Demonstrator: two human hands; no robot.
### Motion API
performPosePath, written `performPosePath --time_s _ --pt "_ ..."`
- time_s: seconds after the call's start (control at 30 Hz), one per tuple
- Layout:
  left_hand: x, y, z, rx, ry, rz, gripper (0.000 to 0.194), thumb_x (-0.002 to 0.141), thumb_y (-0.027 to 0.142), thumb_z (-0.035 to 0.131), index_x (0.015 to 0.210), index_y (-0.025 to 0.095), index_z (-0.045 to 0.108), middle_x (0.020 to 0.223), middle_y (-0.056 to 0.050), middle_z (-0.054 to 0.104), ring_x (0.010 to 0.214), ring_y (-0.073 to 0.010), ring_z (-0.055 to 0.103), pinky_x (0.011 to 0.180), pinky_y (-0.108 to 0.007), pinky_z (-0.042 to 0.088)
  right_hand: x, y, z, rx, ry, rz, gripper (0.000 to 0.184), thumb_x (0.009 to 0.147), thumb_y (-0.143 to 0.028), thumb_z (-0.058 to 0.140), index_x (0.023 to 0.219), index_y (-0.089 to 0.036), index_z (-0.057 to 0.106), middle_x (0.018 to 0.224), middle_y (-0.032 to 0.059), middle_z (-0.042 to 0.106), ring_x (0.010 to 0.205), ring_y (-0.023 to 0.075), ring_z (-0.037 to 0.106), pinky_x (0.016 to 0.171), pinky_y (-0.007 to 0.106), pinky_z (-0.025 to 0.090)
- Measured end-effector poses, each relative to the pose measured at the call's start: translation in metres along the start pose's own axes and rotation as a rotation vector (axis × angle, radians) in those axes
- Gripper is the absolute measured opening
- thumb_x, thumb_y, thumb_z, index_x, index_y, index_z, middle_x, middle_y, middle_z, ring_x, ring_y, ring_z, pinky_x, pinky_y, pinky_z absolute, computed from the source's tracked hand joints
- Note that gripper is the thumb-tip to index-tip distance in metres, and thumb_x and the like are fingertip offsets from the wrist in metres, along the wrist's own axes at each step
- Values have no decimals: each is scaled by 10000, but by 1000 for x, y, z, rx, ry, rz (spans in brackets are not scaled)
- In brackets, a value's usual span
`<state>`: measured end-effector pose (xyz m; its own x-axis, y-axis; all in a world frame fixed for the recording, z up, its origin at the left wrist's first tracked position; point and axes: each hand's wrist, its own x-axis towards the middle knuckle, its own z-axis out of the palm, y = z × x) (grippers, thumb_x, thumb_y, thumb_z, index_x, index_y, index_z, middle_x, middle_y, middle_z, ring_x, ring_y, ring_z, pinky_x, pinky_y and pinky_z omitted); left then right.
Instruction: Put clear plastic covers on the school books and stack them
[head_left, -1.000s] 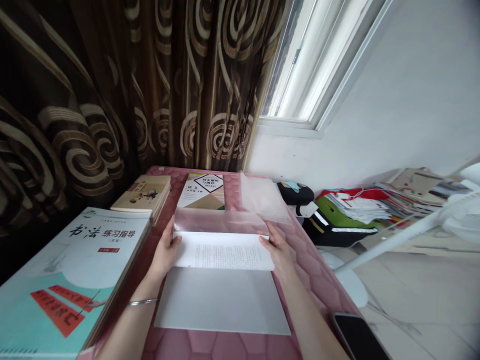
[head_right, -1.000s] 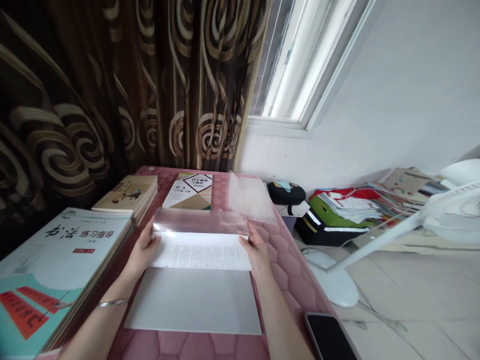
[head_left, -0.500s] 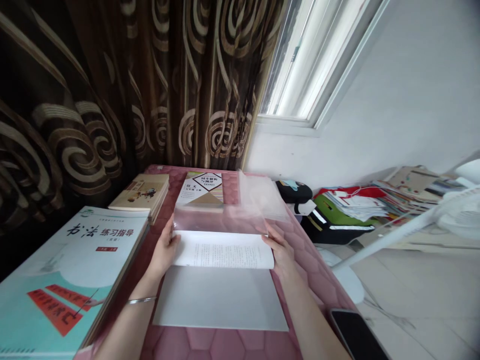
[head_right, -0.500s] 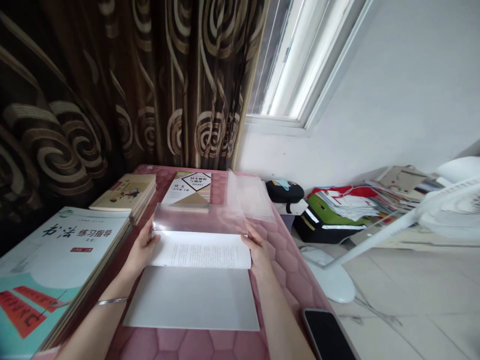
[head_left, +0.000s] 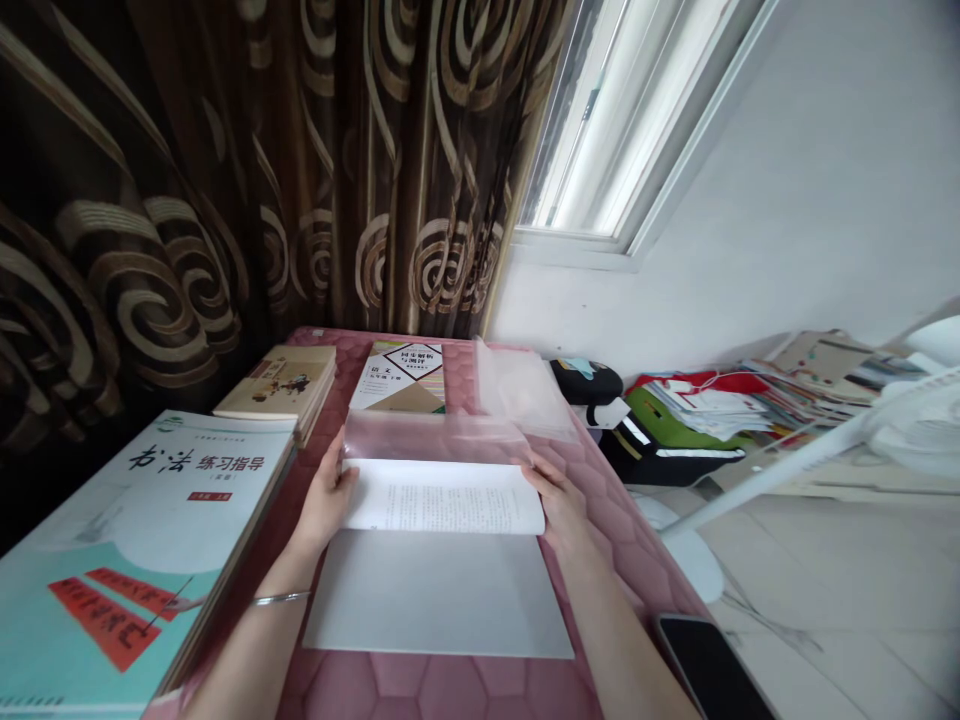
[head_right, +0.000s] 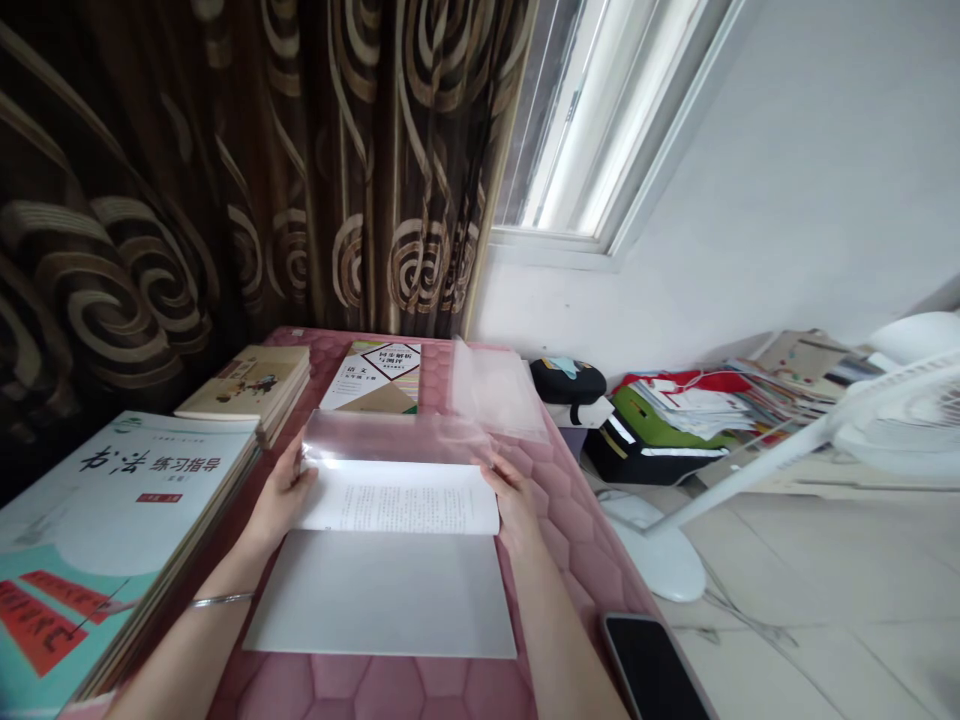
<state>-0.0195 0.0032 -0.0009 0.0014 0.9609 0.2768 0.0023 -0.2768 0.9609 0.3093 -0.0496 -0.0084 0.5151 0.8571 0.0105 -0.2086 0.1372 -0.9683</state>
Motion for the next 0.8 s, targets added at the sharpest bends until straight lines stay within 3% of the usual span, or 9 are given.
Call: performPosePath --time_s 0.1,0.23,0.43,0.8 --pt "0 1 0 -2 11 -16 722 725 221 635 1421 279 448 1261 -21 622 1368 -227 407 1191 -399 185 1 2 -1 42 -16 105 484 564 -382 848 991 -169 764 847 103 759 731 263 684 607 348 536" --pt "-1 2 0 15 32 -8 693 726 207 630 1396 289 479 1218 -14 642 1341 -219 444 1183 -390 219 0 2 0 -1 23 91 433 548 -398 845 923 -193 770 801 59 749 681 225 665 573 311 517" --pt "0 -3 0 -14 40 -9 697 737 210 622 1407 307 458 1239 -15 632 1312 -213 478 1172 -394 250 -2 2 0 -66 -23 87 308 521 -468 824 686 -228 726 624 12 684 549 195 607 478 290 463" --pt "-2 3 0 -16 -14 -25 714 770 256 607 1450 306 397 1267 -22 606 1329 -213 449 1155 -388 270 -6 -4 2 -35 -100 96 346 561 -503 811 566 -230 599 518 -41 566 467 128 478 449 260 350"
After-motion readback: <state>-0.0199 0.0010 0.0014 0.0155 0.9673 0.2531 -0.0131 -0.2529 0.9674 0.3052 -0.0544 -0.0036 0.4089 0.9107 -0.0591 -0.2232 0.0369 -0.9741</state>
